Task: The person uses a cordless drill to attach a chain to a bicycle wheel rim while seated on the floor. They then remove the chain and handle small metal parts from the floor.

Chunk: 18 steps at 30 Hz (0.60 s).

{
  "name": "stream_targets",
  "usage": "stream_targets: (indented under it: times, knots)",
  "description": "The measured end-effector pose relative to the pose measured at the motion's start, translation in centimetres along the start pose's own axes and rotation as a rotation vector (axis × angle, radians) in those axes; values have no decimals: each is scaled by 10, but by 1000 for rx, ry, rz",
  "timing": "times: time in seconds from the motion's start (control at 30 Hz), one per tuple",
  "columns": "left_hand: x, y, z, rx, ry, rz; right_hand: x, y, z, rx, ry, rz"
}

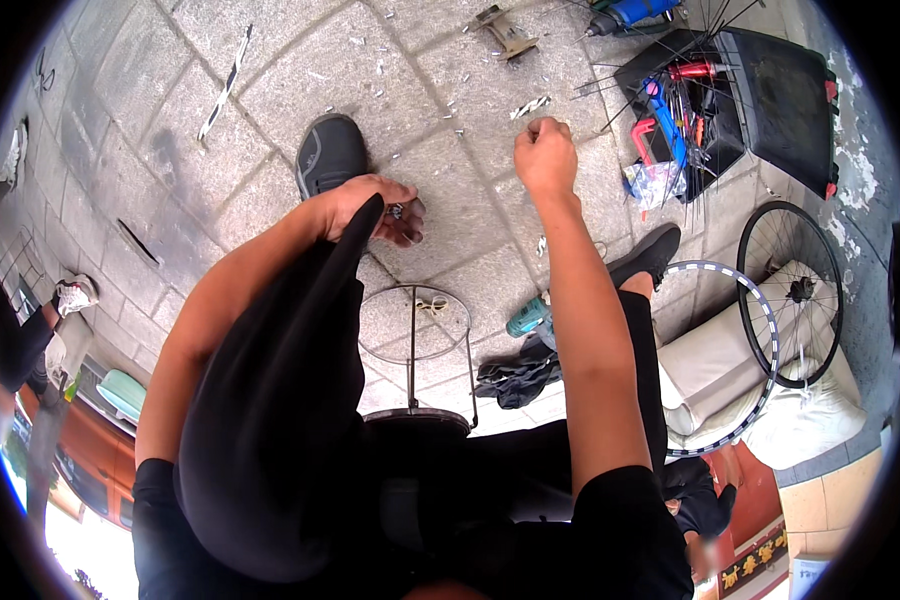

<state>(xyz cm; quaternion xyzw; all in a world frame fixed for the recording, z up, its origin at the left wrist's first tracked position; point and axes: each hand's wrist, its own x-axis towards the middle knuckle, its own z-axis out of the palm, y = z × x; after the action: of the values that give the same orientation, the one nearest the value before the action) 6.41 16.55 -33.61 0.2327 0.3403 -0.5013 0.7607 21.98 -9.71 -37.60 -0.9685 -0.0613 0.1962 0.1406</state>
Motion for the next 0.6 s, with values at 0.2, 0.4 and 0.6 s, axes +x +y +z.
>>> stream_targets:
  times: [0.2, 0.4, 0.6]
  knots:
    - [1, 0, 1, -26, 5, 4, -12, -23, -9, 138, -108, -65]
    - [4, 0, 4, -95, 78, 41, -118, -94, -26, 789, -483, 4]
    - [11, -5, -10, -41, -24, 15, -87, -62, 29, 461, -141, 66]
